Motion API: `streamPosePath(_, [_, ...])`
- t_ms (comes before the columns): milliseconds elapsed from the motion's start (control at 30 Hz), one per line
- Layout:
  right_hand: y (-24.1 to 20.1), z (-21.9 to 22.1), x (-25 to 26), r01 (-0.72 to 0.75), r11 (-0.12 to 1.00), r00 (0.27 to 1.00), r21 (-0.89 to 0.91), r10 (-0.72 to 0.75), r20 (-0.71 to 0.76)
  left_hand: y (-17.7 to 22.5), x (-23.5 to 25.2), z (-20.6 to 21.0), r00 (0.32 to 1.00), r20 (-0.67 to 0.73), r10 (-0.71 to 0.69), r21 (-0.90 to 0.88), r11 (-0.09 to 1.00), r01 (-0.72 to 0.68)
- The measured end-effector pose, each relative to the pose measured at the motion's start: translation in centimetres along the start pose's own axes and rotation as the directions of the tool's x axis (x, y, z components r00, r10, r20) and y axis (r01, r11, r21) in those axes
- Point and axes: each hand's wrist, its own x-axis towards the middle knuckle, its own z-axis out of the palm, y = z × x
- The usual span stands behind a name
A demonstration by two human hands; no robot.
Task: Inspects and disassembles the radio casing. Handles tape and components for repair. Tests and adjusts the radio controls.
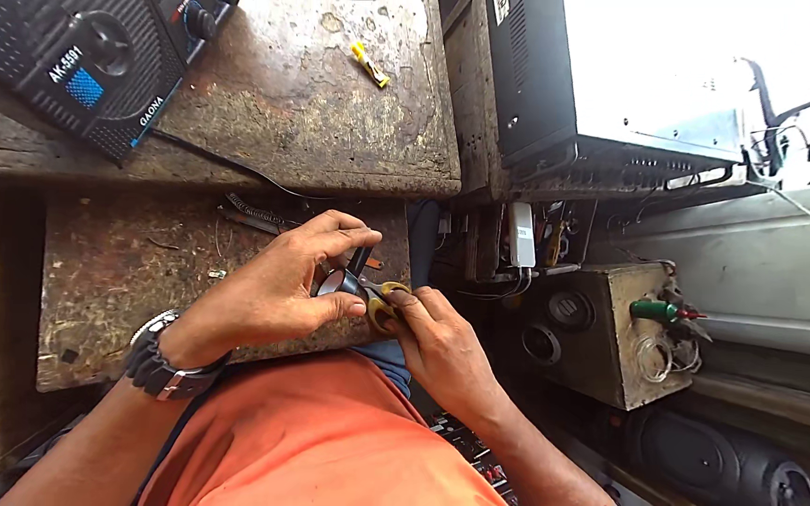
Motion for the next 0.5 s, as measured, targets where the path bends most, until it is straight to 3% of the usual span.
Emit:
streamPosePath(233, [1.5,-1.1,-0.4,-0.150,0.988,0.982,0.032,0.146,0.116,-0.6,0.6,0.7,0.999,0.040,0.002,-0.039,0.999,0.000])
streamPosePath(500, [4.6,-1.6,0.2,-0.233,0.896,0.950,0.377,0.128,0.284,-0.4,0.9,0.9,0.997,0.023,0.079,0.071,0.994,-0.081])
